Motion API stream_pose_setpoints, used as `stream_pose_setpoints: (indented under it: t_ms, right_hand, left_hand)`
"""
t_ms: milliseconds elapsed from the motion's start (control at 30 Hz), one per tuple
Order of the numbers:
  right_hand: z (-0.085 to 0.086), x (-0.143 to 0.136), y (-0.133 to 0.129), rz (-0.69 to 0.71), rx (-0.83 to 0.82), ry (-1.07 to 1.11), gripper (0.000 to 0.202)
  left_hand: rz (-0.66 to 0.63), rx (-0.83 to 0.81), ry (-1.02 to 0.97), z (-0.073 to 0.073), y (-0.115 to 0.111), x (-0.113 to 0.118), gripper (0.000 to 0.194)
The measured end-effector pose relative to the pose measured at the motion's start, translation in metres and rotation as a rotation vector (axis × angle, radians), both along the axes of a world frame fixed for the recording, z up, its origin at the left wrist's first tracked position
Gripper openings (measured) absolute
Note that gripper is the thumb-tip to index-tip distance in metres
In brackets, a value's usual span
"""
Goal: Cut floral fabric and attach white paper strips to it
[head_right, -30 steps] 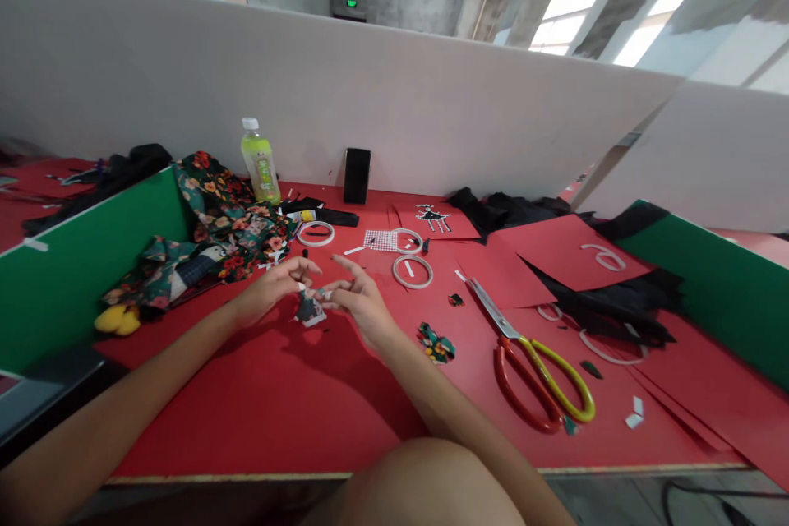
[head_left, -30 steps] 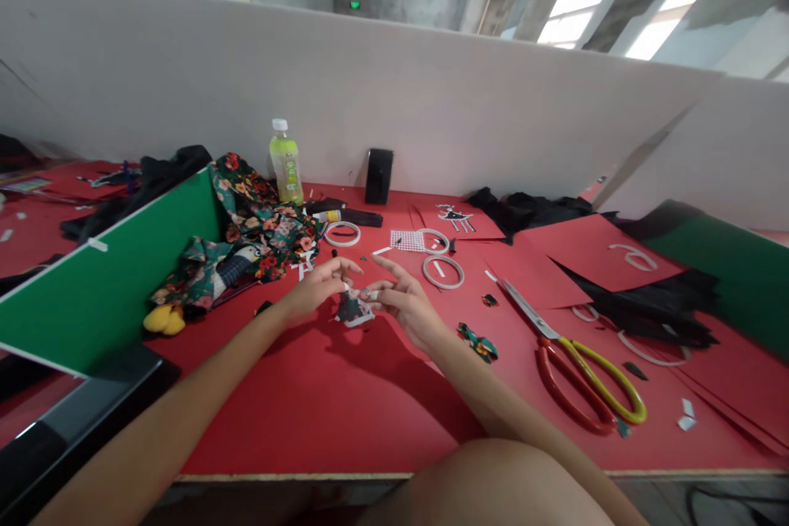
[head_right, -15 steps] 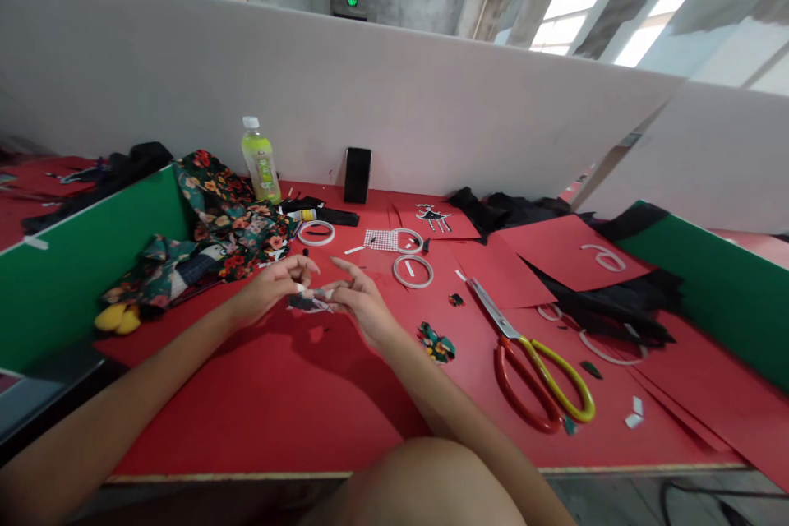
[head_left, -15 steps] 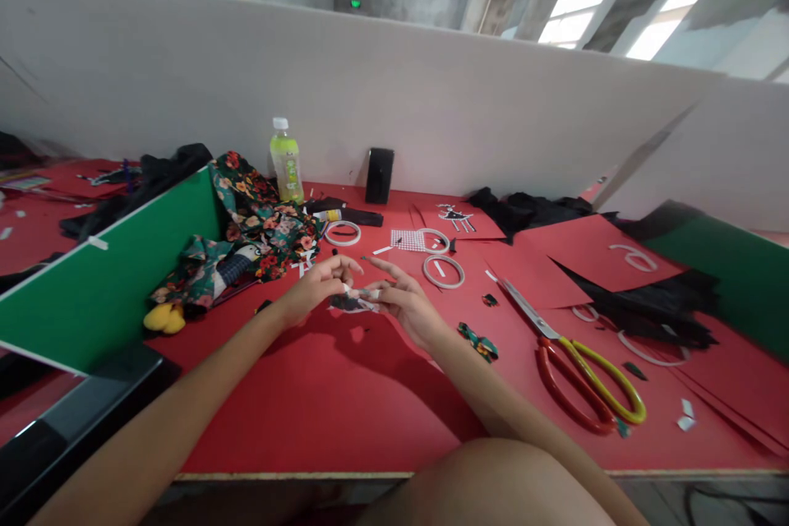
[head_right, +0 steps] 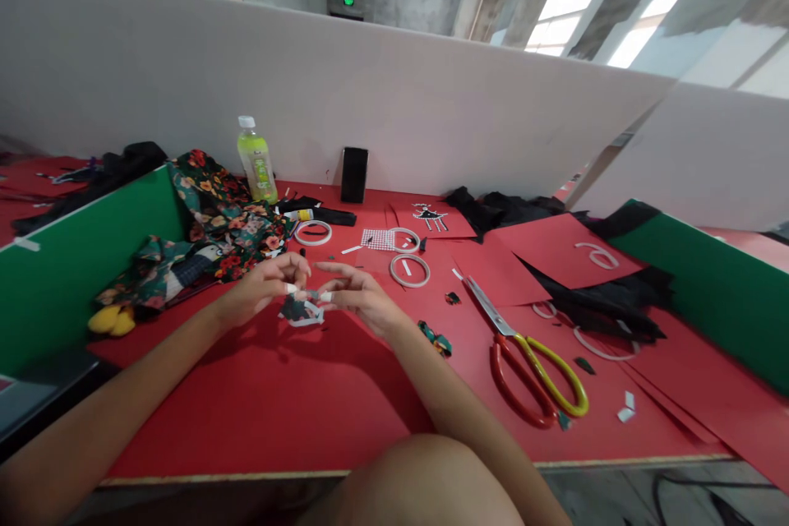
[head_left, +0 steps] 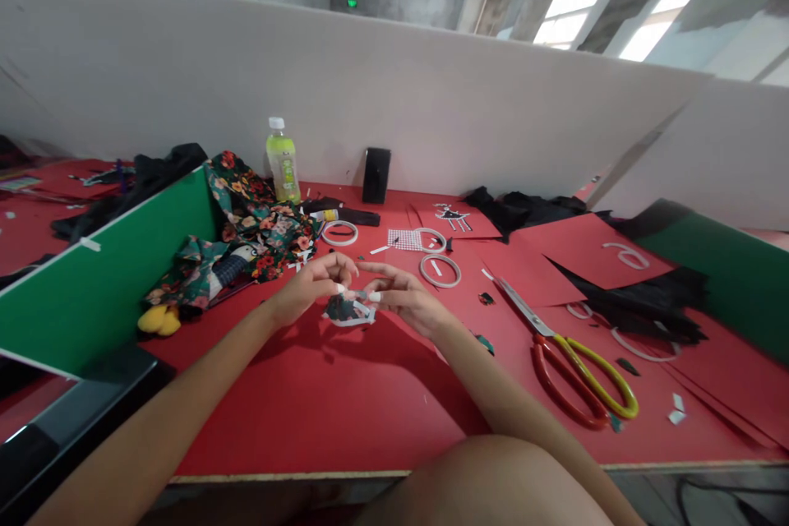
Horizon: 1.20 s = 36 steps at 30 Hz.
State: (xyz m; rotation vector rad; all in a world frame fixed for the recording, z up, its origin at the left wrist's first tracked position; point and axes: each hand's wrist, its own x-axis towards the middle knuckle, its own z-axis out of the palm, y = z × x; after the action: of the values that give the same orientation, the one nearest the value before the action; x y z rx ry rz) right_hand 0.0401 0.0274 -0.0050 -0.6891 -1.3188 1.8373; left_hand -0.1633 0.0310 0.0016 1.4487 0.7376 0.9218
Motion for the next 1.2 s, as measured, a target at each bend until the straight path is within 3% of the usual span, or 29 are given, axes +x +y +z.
stream_pose_setpoints:
  t_ms: [233,567,800,933,1200]
  right_hand:
    - [-0.011,0.007,0.013,0.15,-0.016,0.08,0.048]
    - [-0.009,0.013,0.016,0.173,0.019,0.058,0.048]
    - [-0.01,0.009,0.013,0.169,-0.065,0.08,0.045]
    - [-0.014,0.001,0.009,0.132,-0.02,0.027,0.053]
    - [-0.014,-0.002,0.009,-0.03,-0.019,-0.018,0.042]
  left_hand:
    - [-0.062,0.0,0.004,0.002,-0.004,0.001,0.024]
    - [-0.065,0.028,0.003,0.004,-0.005,-0.001,0.023]
    - [-0.02,0.027,0.003,0.005,-0.005,0.002,0.019]
    - [0.019,0.025,0.007,0.004,-0.002,0.0,0.018]
    - [0.128,0.054,0.028,-0.003,0.005,-0.001,0.014]
